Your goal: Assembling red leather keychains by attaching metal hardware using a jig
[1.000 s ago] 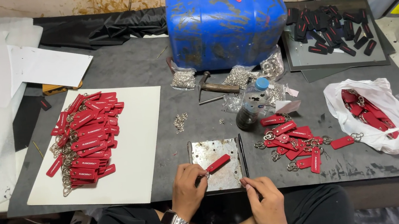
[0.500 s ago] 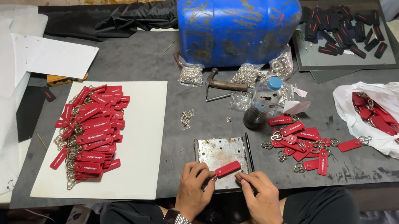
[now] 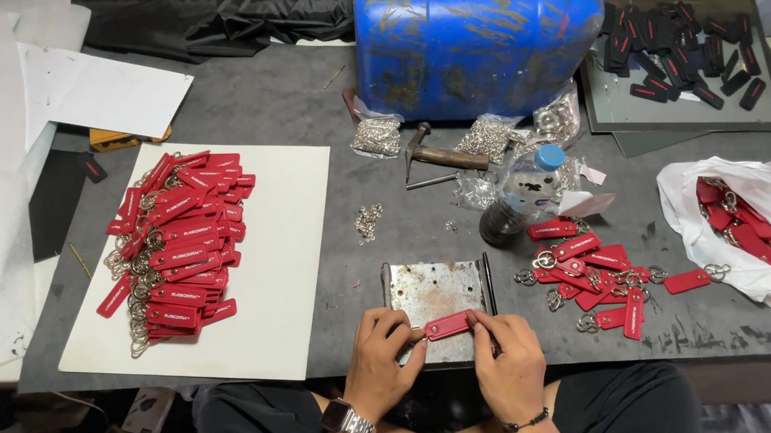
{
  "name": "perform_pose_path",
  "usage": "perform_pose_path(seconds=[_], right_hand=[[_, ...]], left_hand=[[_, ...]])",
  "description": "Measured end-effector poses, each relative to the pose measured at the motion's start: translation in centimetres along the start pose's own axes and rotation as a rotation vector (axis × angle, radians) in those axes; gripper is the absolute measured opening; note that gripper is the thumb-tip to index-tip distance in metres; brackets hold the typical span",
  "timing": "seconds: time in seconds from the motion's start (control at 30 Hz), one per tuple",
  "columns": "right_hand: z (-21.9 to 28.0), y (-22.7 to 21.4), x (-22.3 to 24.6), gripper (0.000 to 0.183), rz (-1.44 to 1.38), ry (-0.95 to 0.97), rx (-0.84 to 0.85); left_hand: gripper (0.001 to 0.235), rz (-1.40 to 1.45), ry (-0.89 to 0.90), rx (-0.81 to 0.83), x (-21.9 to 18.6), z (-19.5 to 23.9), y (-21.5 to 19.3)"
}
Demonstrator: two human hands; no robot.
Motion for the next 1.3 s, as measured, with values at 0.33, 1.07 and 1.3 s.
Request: perform_pose_path(seconds=[0.33, 1.07, 1.3], right_hand=[[-0.2, 3.2, 2.5, 0.018, 0.245, -0.313, 0.143], [-0.1, 3.1, 3.6, 0.016, 0.379, -0.462, 0.157], [3.1, 4.0, 5.4, 0.015, 0.285, -0.358, 0.012]], left_hand=[[0.013, -0.013, 0.025, -0.015, -0.2, 0.0, 0.0], [0.017, -0.116, -0.007, -0.025, 0.4, 0.5, 0.8], [0.017, -0.099, -0.007, -0.014, 0.7, 0.6, 1.0]])
Point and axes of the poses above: each hand's wrist, its own z-axis away from the middle knuckle, its own y-axis out of the palm, x = y × z, the point moved 9 cm from there along -z, towards the middle knuckle, and after that the axes turned 1 degree about -z, right-handed, at the moved point
